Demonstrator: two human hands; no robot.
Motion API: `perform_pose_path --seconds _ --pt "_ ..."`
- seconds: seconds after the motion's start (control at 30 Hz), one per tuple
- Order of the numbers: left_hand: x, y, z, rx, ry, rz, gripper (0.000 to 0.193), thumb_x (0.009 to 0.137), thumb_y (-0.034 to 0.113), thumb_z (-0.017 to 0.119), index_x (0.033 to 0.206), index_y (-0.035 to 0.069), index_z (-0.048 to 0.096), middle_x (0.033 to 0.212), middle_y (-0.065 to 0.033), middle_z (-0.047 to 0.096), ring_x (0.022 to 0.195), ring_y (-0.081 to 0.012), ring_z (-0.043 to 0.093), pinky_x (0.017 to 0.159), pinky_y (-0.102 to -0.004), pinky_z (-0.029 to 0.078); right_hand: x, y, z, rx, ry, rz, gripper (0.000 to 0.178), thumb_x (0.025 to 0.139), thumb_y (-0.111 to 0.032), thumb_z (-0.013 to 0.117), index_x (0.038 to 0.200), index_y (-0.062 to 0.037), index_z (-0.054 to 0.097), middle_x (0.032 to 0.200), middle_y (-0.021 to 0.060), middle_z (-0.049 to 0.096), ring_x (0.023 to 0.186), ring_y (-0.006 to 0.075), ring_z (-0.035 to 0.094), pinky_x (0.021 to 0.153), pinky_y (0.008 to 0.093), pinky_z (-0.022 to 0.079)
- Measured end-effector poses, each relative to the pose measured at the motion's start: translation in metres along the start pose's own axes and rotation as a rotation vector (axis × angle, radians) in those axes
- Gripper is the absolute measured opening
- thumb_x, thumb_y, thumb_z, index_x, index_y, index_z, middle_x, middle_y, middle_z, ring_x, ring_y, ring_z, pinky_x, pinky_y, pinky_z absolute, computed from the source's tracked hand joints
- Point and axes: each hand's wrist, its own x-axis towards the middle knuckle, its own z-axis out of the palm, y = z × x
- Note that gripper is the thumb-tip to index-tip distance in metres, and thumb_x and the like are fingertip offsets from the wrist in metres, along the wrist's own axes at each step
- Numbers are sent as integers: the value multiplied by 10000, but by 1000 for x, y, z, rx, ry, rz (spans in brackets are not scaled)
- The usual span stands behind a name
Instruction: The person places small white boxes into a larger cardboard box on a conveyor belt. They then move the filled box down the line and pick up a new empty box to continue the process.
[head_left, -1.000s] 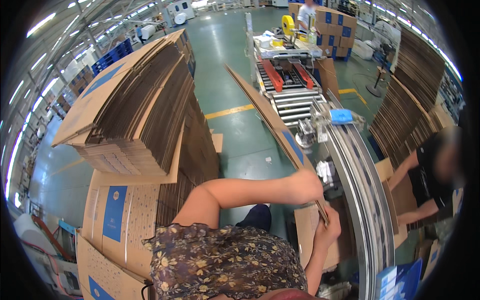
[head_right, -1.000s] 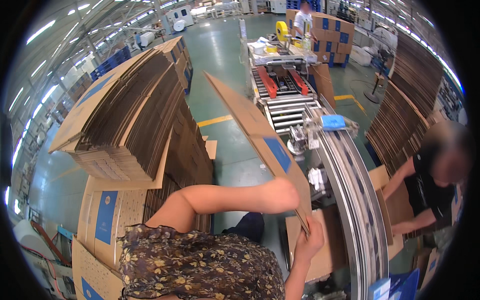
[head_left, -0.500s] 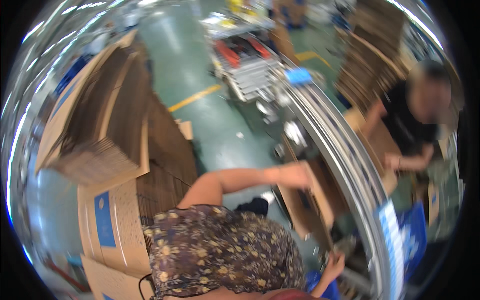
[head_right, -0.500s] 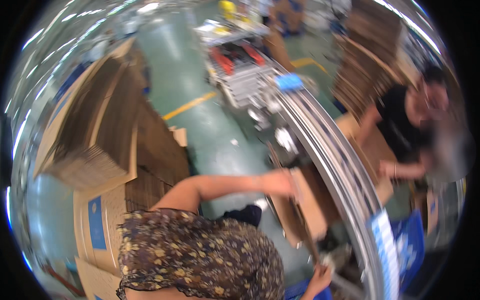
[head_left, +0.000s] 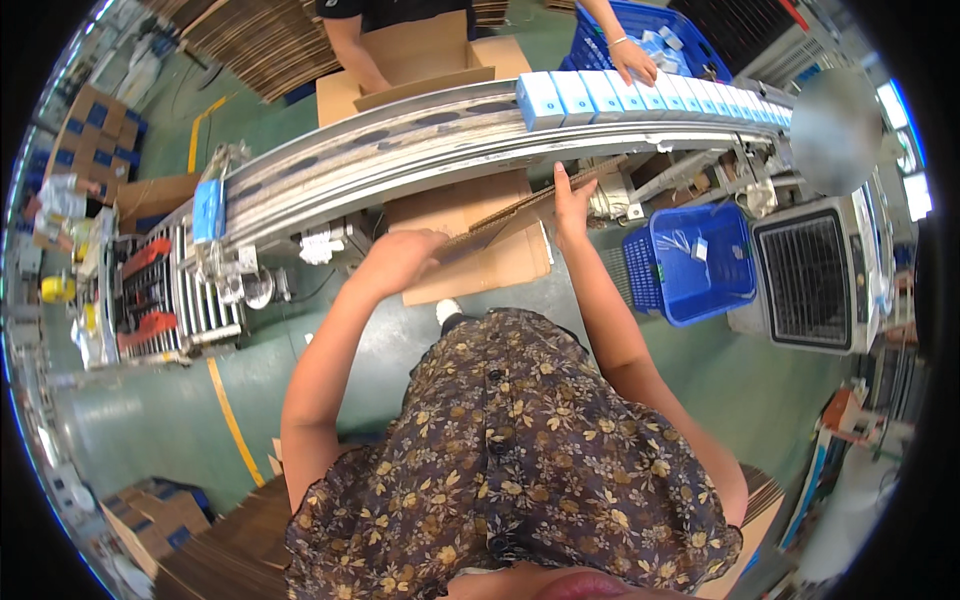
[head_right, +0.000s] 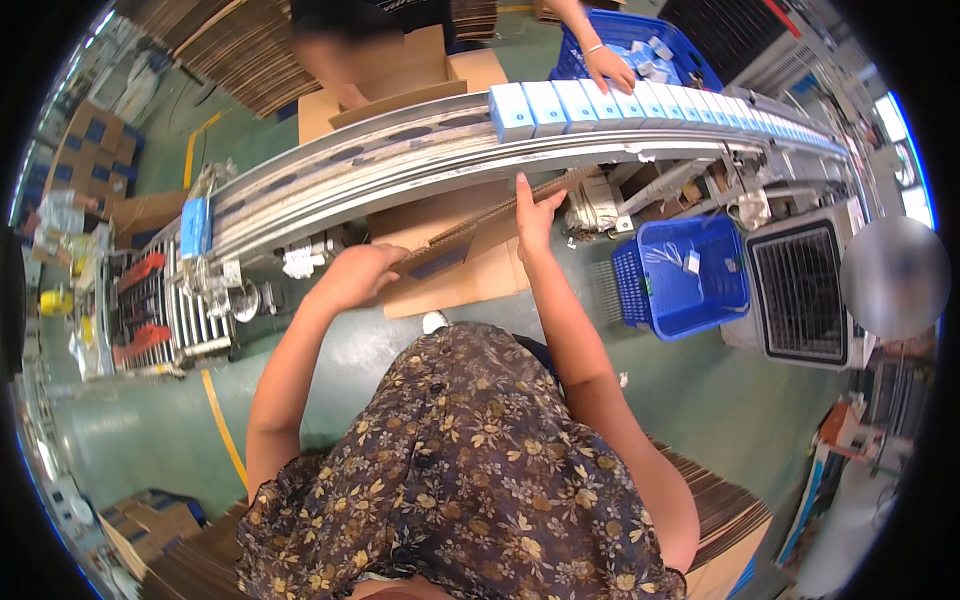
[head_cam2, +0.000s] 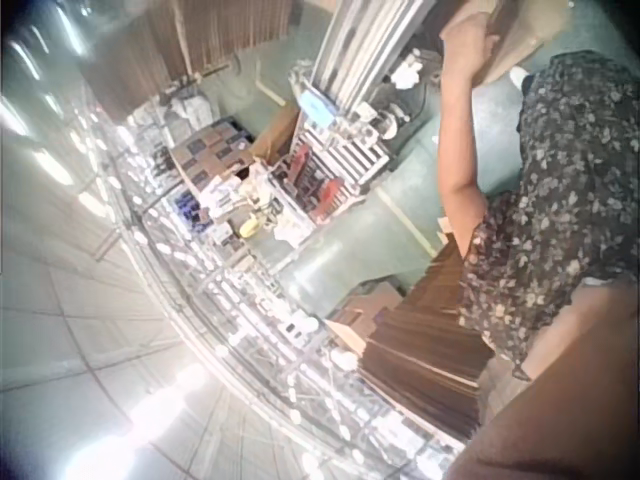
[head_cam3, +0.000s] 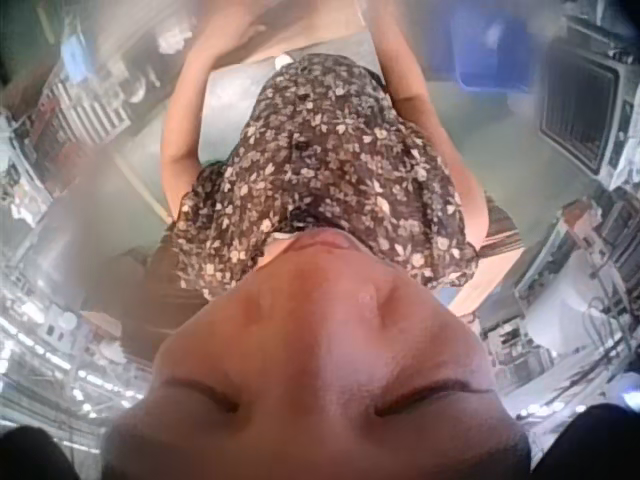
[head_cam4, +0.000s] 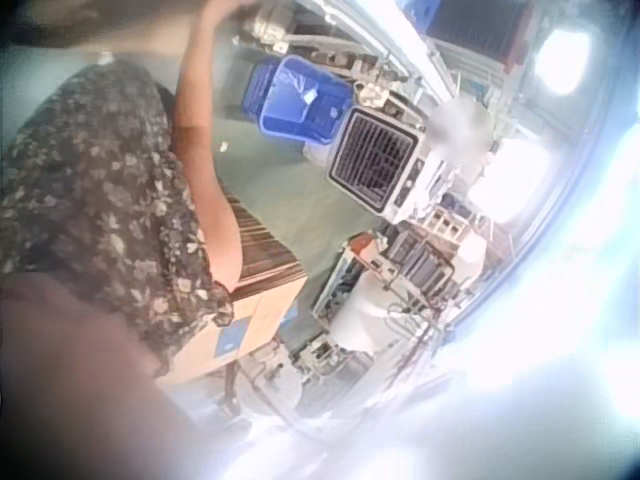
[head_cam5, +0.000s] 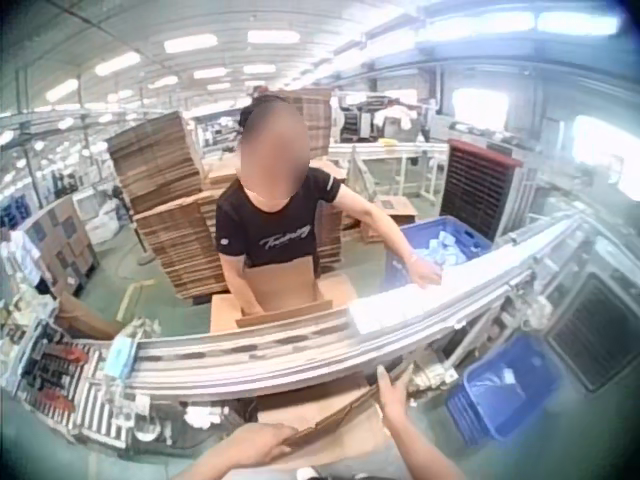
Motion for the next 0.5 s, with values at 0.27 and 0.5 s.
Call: perform_pose_path --seconds 0.27,0.5 --pt "-8 -105 48 -735 -223 91 578 840 358 767 1282 47 562 1107 -57 571 969 -181 554 863 -314 468 -9 13 -26 -144 -163 -375 949 955 -359 642 1548 51 25 1565 232 280 1429 283 317 1153 336 264" --pt "-13 -68 -2 -419 152 29 404 877 105 619 1263 -3 567 789 -56 549 704 -160 547 673 -316 474 -49 -36 -97 -246 -360 -206 869 826 -111 559 1589 -147 144 1014 101 628 795 128 609 682 306 537"
